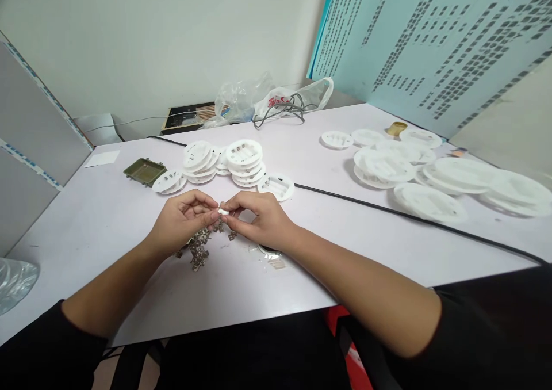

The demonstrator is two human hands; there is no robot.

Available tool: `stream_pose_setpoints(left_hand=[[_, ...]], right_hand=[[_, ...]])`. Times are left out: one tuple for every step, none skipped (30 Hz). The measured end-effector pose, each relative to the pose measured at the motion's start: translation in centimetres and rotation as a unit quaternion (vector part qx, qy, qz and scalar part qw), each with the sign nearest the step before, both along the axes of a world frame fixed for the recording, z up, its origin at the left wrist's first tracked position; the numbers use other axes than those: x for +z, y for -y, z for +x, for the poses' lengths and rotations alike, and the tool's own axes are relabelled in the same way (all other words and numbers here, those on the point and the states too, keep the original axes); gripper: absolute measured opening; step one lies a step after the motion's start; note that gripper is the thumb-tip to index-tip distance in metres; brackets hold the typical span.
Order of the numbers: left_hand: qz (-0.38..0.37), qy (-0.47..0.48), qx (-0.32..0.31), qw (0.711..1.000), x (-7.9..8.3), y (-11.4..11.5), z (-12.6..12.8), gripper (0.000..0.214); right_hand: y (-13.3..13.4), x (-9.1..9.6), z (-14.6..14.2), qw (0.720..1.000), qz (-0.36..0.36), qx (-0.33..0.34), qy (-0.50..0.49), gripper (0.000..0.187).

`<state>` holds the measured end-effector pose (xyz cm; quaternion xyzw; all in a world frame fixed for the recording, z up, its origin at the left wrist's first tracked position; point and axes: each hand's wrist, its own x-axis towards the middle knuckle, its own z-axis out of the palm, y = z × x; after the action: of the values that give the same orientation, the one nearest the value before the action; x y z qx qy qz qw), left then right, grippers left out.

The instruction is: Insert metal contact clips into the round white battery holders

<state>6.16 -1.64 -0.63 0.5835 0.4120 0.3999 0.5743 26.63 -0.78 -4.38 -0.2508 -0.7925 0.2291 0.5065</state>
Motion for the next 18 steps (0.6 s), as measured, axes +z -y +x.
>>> stream_pose_setpoints(left_hand=[[-0.005,0.005,0.006,1.0,-0.1,0.1,0.0,0.034],[-0.01,0.006,0.013,1.0,-0.2,0.1,0.0,0.036],[-0.014,0.004,0.02,1.0,-0.2,0.2,0.1,0.037],[-0.018,0.0,0.026,0.999,-0.3,0.3,0.1,0.038],[-0.02,-0.004,0.031,0.999,-0.4,0.4,0.2,0.038],[-0.018,-0.007,0.035,0.999,-0.5,0.5,0.2,0.038],[-0.012,-0.01,0.037,0.999,-0.6,0.6,0.2,0.037],[-0.004,-0.012,0.036,0.999,-0.7,0.7,0.3,0.037],[0.005,-0.015,0.034,0.999,-0.8,0.7,0.3,0.036],[0.014,-0.018,0.029,0.999,-0.8,0.8,0.2,0.036],[0.027,-0.023,0.026,0.999,-0.9,0.8,0.2,0.035],[0.045,-0.029,0.029,0.998,-0.9,0.8,0.0,0.035],[0.072,-0.036,0.038,0.996,-0.9,0.8,-0.2,0.034],[0.107,-0.041,0.054,0.992,-0.8,0.7,-0.4,0.033],[0.146,-0.046,0.075,0.985,-0.8,0.6,-0.7,0.032],[0.184,-0.047,0.095,0.977,-0.8,0.6,-1.0,0.031],[0.215,-0.046,0.112,0.969,-0.8,0.5,-1.2,0.031],[0.236,-0.042,0.124,0.963,-0.8,0.4,-1.4,0.031]], right_hand=[[0.0,0.0,0.0,1.0,-0.005,0.001,0.002,0.006],[0.1,0.1,0.0,1.0,-0.009,0.004,0.004,0.007],[0.1,0.2,-0.1,1.0,-0.012,0.009,0.005,0.007],[0.1,0.2,-0.1,1.0,-0.013,0.017,0.005,0.008],[0.2,0.3,-0.1,1.0,-0.011,0.027,0.004,0.01],[0.2,0.3,-0.1,0.999,-0.005,0.037,0.003,0.012],[0.2,0.3,-0.1,0.999,0.004,0.046,0.002,0.015],[0.2,0.2,-0.2,0.998,0.015,0.053,0.003,0.018],[0.2,0.2,-0.2,0.998,0.024,0.057,0.005,0.02],[0.1,0.1,-0.3,0.998,0.029,0.061,0.006,0.021],[0.0,0.0,-0.3,0.998,0.028,0.063,0.007,0.02],[-0.1,0.0,-0.4,0.998,0.02,0.066,0.005,0.018],[-0.2,0.1,-0.3,0.998,0.008,0.067,0.0,0.015],[-0.2,0.2,-0.1,0.998,-0.007,0.066,-0.01,0.013],[-0.1,0.5,0.2,0.997,-0.024,0.066,-0.023,0.012],[0.1,1.0,0.7,0.997,-0.036,0.064,-0.037,0.014],[0.5,1.5,1.5,0.996,-0.047,0.063,-0.052,0.016],[1.1,2.2,2.3,0.995,-0.048,0.069,-0.061,0.018]])
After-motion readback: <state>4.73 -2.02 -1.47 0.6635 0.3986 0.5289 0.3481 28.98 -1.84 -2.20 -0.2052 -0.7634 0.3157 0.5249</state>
